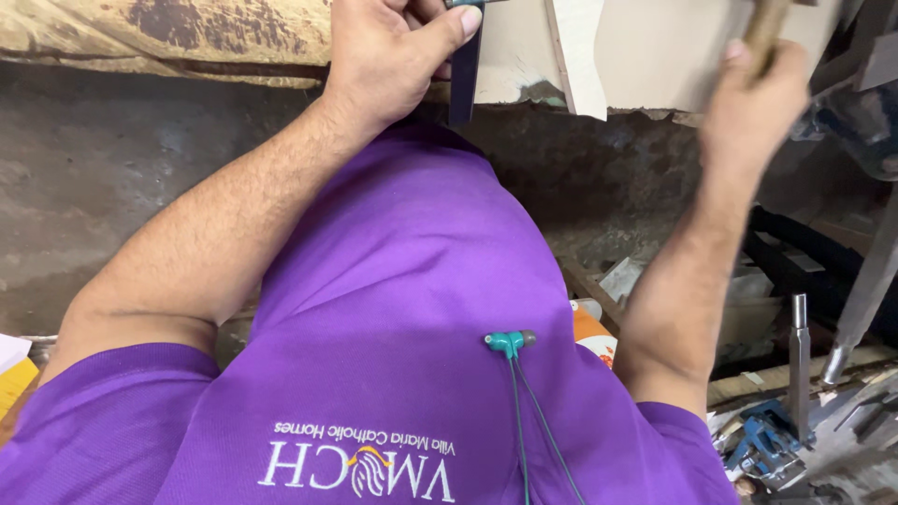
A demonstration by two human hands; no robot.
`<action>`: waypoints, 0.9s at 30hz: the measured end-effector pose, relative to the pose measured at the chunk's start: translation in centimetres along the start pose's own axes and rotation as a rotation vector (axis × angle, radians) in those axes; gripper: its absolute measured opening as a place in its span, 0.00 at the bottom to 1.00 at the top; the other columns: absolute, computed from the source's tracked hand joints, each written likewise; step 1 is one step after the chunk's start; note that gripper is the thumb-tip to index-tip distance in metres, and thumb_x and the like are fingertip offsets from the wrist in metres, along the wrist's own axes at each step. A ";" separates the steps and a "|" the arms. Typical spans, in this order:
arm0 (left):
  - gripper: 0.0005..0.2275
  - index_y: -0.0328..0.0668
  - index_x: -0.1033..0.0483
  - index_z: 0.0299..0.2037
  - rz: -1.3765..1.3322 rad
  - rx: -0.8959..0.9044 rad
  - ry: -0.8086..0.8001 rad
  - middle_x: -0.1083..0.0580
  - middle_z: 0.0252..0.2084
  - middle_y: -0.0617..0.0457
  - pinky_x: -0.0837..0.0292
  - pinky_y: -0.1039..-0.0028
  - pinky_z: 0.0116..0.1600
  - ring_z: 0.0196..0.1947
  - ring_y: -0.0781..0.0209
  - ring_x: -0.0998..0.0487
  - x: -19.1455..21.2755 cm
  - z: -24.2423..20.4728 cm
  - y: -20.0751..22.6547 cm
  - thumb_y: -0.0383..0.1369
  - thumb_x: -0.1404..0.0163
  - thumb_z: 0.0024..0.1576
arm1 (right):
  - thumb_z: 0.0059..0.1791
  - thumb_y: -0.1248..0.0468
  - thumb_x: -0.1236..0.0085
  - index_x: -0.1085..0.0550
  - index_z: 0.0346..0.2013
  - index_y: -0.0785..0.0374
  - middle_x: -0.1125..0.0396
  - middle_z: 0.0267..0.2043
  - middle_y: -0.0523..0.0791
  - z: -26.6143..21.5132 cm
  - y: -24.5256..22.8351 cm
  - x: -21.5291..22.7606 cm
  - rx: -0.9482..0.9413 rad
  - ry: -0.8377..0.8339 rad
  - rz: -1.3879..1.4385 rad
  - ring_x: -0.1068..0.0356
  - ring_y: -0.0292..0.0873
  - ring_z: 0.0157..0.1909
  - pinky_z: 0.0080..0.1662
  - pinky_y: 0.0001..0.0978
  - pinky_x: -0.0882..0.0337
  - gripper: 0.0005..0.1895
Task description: The person uses a hammer to strike a metal strip held against a wooden workbench, repeatedly adjusting the strip's position and orientation to shape it. The person also uses a metal file to smooth the edges of the strip and a piece of white paper to check the surface finish.
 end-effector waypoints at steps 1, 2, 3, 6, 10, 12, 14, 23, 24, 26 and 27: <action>0.06 0.34 0.22 0.39 0.009 -0.002 -0.011 0.21 0.30 0.52 0.17 0.80 0.32 0.28 0.69 0.17 0.0 0.1 0.0 0.27 0.40 0.67 | 0.59 0.67 0.43 0.29 0.54 0.73 0.28 0.38 0.47 -1.1 -1.2 1.4 0.015 -0.024 0.207 0.27 0.39 0.30 0.31 0.32 0.23 0.13; 0.06 0.33 0.22 0.39 -0.009 0.003 -0.013 0.21 0.31 0.52 0.17 0.79 0.32 0.28 0.69 0.17 0.1 0.2 -0.1 0.27 0.40 0.67 | 0.59 0.69 0.43 0.30 0.57 0.75 0.29 0.38 0.49 -2.3 -2.7 2.4 0.058 -0.053 0.402 0.29 0.40 0.28 0.29 0.32 0.25 0.13; 0.06 0.33 0.22 0.40 -0.028 0.007 -0.015 0.21 0.31 0.51 0.18 0.79 0.32 0.28 0.69 0.17 0.1 0.3 -0.1 0.26 0.40 0.67 | 0.60 0.72 0.43 0.31 0.59 0.77 0.29 0.37 0.51 -3.5 -4.5 3.3 0.097 -0.090 0.598 0.31 0.42 0.26 0.27 0.33 0.28 0.15; 0.06 0.33 0.23 0.40 -0.092 0.029 -0.028 0.21 0.31 0.51 0.16 0.79 0.32 0.28 0.68 0.16 0.0 0.1 -0.3 0.26 0.41 0.67 | 0.62 0.69 0.46 0.39 0.70 0.75 0.31 0.35 0.53 -9.8 -10.1 2.6 0.231 -0.127 0.935 0.34 0.42 0.22 0.25 0.32 0.35 0.23; 0.07 0.31 0.23 0.38 -0.100 0.051 -0.018 0.22 0.29 0.50 0.19 0.78 0.29 0.26 0.67 0.18 -0.1 0.1 0.0 0.26 0.40 0.66 | 0.61 0.65 0.45 0.50 0.79 0.67 0.27 0.35 0.53 -17.2 -16.1 -1.0 0.251 -0.052 0.877 0.34 0.38 0.19 0.24 0.30 0.35 0.36; 0.06 0.31 0.23 0.37 -0.157 0.080 -0.022 0.21 0.29 0.50 0.19 0.78 0.28 0.25 0.67 0.17 -0.1 0.3 0.1 0.25 0.41 0.65 | 0.63 0.67 0.46 0.53 0.79 0.61 0.26 0.37 0.53 -19.2 -18.0 -1.4 0.319 -0.119 0.792 0.33 0.36 0.22 0.27 0.28 0.32 0.34; 0.06 0.31 0.23 0.37 -0.191 0.092 -0.028 0.21 0.29 0.50 0.19 0.78 0.27 0.24 0.67 0.17 -0.1 0.4 0.3 0.25 0.41 0.65 | 0.63 0.70 0.48 0.53 0.80 0.57 0.26 0.38 0.53 -20.1 -19.3 -1.3 0.400 -0.171 0.639 0.32 0.36 0.24 0.30 0.26 0.29 0.34; 0.07 0.32 0.23 0.35 -0.177 0.048 -0.032 0.22 0.27 0.52 0.22 0.80 0.26 0.23 0.69 0.19 -0.2 0.6 -0.2 0.25 0.41 0.65 | 0.61 0.77 0.49 0.51 0.81 0.57 0.27 0.35 0.50 -20.7 -22.2 -1.8 0.513 -0.184 0.447 0.32 0.35 0.25 0.32 0.24 0.28 0.37; 0.07 0.32 0.23 0.35 -0.182 0.035 -0.035 0.22 0.27 0.52 0.23 0.80 0.26 0.23 0.69 0.20 -0.2 0.5 -0.3 0.25 0.41 0.65 | 0.61 0.77 0.49 0.51 0.81 0.58 0.28 0.34 0.50 -20.6 -22.2 -1.9 0.505 -0.190 0.438 0.32 0.35 0.25 0.32 0.24 0.28 0.37; 0.07 0.32 0.22 0.35 -0.186 0.033 -0.043 0.22 0.27 0.52 0.23 0.80 0.26 0.23 0.69 0.20 -0.3 0.5 -0.4 0.25 0.41 0.65 | 0.61 0.77 0.48 0.50 0.81 0.59 0.28 0.34 0.50 -20.6 -22.2 -2.0 0.480 -0.199 0.422 0.32 0.35 0.25 0.32 0.23 0.29 0.36; 0.07 0.32 0.22 0.35 -0.184 0.044 -0.047 0.22 0.27 0.52 0.22 0.80 0.26 0.23 0.69 0.19 -0.3 0.5 -0.5 0.25 0.41 0.65 | 0.61 0.77 0.48 0.50 0.80 0.59 0.28 0.34 0.50 -20.7 -22.2 -2.0 0.473 -0.200 0.418 0.32 0.35 0.24 0.31 0.23 0.29 0.36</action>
Point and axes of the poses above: each hand's wrist, its own z-axis towards the middle knuckle, its own x-axis out of the back of the hand, y = z × x, the point moved 2 cm from there along z, towards the middle knuckle
